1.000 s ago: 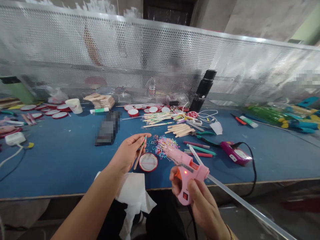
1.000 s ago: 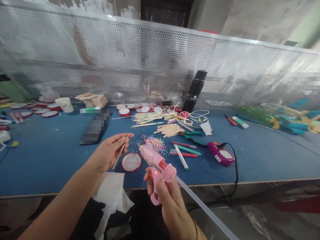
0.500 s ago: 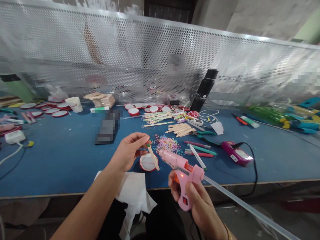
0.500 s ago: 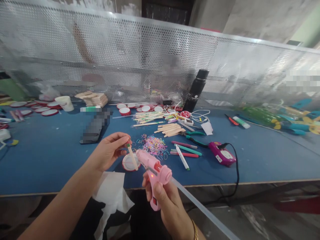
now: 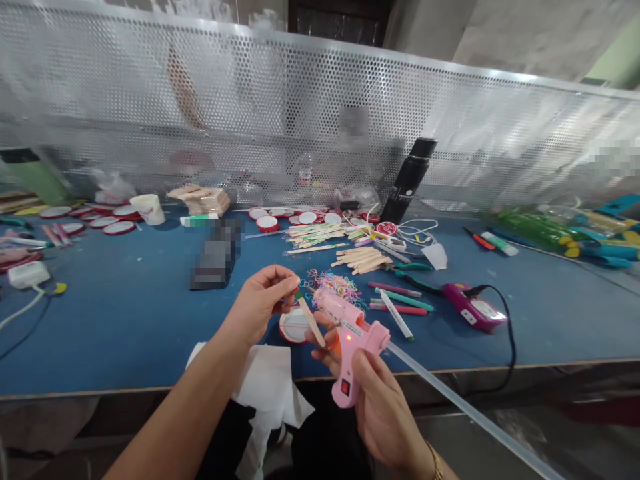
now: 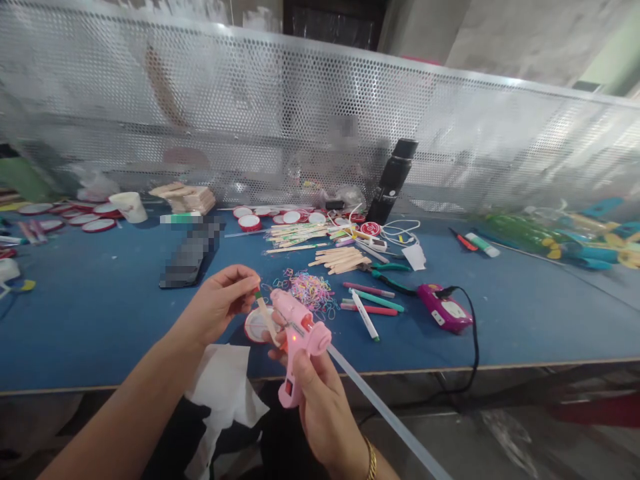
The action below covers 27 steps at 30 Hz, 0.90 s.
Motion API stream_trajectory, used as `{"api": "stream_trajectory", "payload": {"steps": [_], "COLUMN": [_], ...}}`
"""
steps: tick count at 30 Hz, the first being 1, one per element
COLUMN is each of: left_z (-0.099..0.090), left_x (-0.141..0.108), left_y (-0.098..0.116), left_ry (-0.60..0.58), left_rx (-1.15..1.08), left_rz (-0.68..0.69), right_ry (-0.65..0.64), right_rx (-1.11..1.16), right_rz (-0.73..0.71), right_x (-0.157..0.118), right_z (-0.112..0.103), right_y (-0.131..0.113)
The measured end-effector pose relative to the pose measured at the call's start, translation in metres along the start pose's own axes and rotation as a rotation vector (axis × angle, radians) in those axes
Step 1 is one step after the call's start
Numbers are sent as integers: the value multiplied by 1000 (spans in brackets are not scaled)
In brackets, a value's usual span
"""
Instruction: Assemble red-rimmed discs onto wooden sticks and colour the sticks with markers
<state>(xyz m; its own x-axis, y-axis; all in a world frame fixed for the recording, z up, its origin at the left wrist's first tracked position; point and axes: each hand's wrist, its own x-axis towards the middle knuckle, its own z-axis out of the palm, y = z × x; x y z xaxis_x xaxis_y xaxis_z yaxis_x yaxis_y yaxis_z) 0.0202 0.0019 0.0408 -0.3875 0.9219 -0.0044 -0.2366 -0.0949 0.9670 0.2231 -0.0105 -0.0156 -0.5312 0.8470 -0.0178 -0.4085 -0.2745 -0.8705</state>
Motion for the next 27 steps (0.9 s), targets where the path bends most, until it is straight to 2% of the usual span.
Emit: {"api": "stream_trajectory", "payload": {"steps": [6,11,14,17,20,24,27], "left_z": [-1,-1,-2,-3,-4,-3,-2], "left_x": [-1,-2,-1,0,1,2,1], "left_y": [-2,2,3,1,1,2,1], "left_ry": [-45,-75,-74,-31,18,-2,-3], "left_rx": [35,-100,-140,-174,-206,-201,-161], "left_rz": [-22,-172,-236,-202,-131,-94,-80], "right_ry": [7,-14,11,43,82,-33,-124], "right_rx": [147,203,171,67,-106,-400,-563], "right_rz": [-56,-150,-152,-131,-220,-365,-302], "right_x": [-2,3,5,5,1,-12,-21], "right_z": [13,18,18,9,-9,-35,-43], "right_y": [4,1,3,7,7,2,-2]}}
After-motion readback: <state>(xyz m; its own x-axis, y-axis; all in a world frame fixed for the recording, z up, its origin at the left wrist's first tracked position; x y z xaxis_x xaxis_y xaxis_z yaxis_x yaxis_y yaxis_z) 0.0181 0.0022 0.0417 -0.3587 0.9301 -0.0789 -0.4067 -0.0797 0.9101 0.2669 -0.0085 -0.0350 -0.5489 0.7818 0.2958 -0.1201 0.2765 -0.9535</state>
